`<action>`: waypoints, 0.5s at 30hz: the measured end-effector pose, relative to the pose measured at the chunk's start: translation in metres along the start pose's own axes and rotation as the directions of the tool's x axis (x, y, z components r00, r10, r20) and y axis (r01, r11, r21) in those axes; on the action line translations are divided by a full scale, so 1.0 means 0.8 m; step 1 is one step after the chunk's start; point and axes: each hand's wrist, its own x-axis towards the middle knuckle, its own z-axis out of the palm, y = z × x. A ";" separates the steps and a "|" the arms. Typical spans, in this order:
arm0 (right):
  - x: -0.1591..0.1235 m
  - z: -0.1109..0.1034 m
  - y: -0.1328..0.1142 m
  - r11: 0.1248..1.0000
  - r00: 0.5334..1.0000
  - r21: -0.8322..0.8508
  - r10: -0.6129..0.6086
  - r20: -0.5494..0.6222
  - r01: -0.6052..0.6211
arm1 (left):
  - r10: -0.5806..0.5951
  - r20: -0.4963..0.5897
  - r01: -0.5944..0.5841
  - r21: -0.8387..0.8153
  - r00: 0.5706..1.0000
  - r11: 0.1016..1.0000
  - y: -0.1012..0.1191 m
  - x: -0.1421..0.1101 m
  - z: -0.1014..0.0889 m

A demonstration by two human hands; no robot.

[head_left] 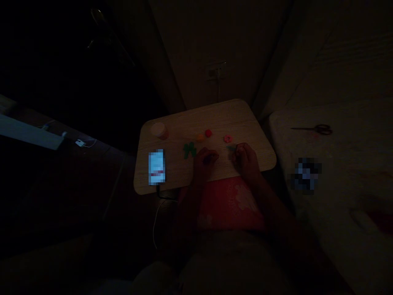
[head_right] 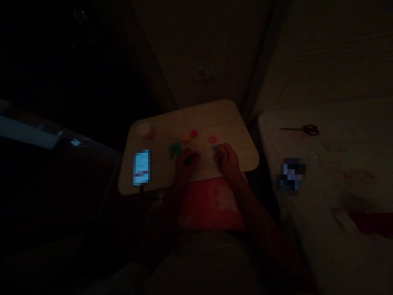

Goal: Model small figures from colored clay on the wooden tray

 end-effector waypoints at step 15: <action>-0.001 0.001 -0.002 0.988 1.000 -0.150 -0.022 -0.003 0.021 | -0.001 0.235 -0.096 0.403 0.972 0.910 -0.007 -0.003 0.007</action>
